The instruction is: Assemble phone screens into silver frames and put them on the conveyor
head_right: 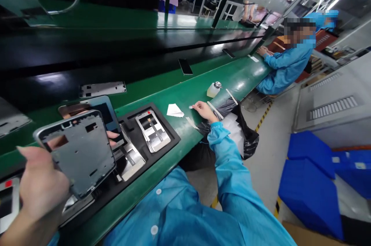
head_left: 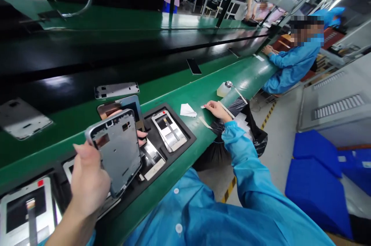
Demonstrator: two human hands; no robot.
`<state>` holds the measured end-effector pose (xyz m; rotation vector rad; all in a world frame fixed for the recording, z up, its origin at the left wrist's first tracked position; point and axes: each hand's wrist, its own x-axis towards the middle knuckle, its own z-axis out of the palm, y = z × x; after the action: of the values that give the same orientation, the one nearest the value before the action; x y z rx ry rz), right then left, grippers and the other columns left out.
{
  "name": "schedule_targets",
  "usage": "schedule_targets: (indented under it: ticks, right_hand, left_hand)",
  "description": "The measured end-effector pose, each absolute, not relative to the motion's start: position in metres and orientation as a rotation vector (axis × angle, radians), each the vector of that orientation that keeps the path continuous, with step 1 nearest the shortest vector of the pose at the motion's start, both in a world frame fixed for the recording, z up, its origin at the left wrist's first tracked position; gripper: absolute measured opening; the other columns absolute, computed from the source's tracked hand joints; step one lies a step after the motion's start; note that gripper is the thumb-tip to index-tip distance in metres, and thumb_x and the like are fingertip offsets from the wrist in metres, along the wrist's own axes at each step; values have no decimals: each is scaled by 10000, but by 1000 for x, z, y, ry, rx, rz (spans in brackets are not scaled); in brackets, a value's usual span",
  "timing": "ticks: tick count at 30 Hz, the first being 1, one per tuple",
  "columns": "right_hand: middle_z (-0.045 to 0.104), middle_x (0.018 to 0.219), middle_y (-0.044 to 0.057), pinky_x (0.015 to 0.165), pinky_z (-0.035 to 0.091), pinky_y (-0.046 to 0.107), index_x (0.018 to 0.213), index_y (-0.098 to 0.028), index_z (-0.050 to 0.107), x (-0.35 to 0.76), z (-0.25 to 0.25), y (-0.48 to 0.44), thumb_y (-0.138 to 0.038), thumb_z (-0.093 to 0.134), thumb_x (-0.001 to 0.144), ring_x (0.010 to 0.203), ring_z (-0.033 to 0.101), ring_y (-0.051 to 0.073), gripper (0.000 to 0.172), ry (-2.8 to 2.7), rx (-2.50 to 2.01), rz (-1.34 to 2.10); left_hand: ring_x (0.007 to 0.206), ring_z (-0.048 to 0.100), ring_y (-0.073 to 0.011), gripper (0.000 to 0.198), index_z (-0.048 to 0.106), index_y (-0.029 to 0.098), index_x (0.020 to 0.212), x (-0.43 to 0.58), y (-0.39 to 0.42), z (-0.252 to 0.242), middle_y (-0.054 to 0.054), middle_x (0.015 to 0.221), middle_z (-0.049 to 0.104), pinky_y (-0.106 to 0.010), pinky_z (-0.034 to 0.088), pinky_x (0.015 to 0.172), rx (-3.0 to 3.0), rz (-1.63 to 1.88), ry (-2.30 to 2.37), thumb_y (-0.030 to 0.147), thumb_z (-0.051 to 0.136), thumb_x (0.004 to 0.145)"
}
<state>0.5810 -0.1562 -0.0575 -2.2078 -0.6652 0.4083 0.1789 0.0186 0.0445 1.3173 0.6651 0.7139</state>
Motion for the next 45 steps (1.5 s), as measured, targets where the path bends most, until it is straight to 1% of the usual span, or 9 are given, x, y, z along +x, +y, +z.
schedule_targets:
  ticks: [11, 14, 17, 21, 26, 33, 38, 41, 45]
  right_hand:
    - [591, 709, -34, 772, 387, 328, 768, -276, 533, 581, -83, -158, -225, 768, 939, 743, 535, 217, 295, -655, -2459, 166]
    - [505, 759, -30, 824, 385, 381, 830, -319, 432, 571, -90, -165, -285, 750, 955, 811, 508, 256, 343, -625, -2506, 9]
    - [456, 780, -37, 844, 386, 431, 903, -342, 368, 576, -96, -167, -373, 724, 985, 826, 493, 278, 367, -608, -2544, -101]
    - [494, 754, -37, 854, 412, 445, 962, -326, 390, 587, -99, -170, -373, 630, 1017, 790, 537, 277, 251, -625, -2571, -146]
    - [525, 740, -23, 881, 468, 457, 957, -309, 437, 590, -103, -173, -444, 605, 1043, 794, 596, 290, 231, -618, -2559, -207]
    - [500, 704, -34, 904, 547, 519, 918, -289, 487, 586, -101, -166, -576, 723, 934, 774, 599, 299, 371, -643, -2502, -248]
    - [667, 947, 112, 956, 576, 513, 955, -234, 590, 547, -80, -148, -673, 571, 1038, 908, 674, 298, 447, -736, -2338, -378]
    - [738, 1133, 137, 899, 616, 439, 1198, -197, 687, 483, -53, -124, -739, 467, 1107, 957, 748, 266, 593, -887, -2003, -197]
    - [802, 1228, 94, 835, 673, 385, 1376, -277, 735, 386, -6, -81, -896, 479, 1072, 1021, 813, 250, 736, -1049, -1373, 633]
  left_hand:
    - [811, 874, -330, 906, 822, 202, 1184, 176, 22, 60, -114, 1024, 905, -427, 754, 632, 950, 606, 533, 1029, 603, 888]
    - [752, 870, -262, 997, 795, 112, 1182, 178, 22, 67, -155, 967, 894, -350, 731, 647, 705, 614, 488, 894, 180, 1107]
    - [724, 861, -244, 1084, 748, 74, 1207, 180, 28, 71, -159, 927, 881, -336, 716, 669, 569, 655, 424, 827, -25, 1115]
    - [778, 860, -235, 1092, 732, 70, 1288, 171, 35, 73, -126, 983, 888, -355, 723, 717, 551, 689, 364, 849, -13, 1114]
    - [1030, 862, -211, 1027, 816, 267, 1262, 152, 41, 74, 70, 1178, 869, -372, 738, 881, 609, 709, 219, 725, -97, 1158]
    - [1094, 864, -234, 980, 802, 241, 1308, 136, 44, 76, 20, 1140, 874, -415, 731, 956, 675, 764, 156, 743, -28, 1167]
    - [986, 876, -203, 999, 782, 246, 1355, 135, 43, 77, -16, 1135, 890, -356, 731, 908, 622, 668, 92, 832, 5, 1126]
    - [831, 870, -225, 1015, 765, 133, 1295, 141, 37, 83, -111, 1044, 895, -352, 738, 776, 533, 693, 214, 844, 61, 1128]
    - [725, 845, -252, 1034, 662, 3, 1470, 148, 29, 93, -178, 966, 874, -352, 708, 677, 483, 728, 358, 815, 109, 1149]
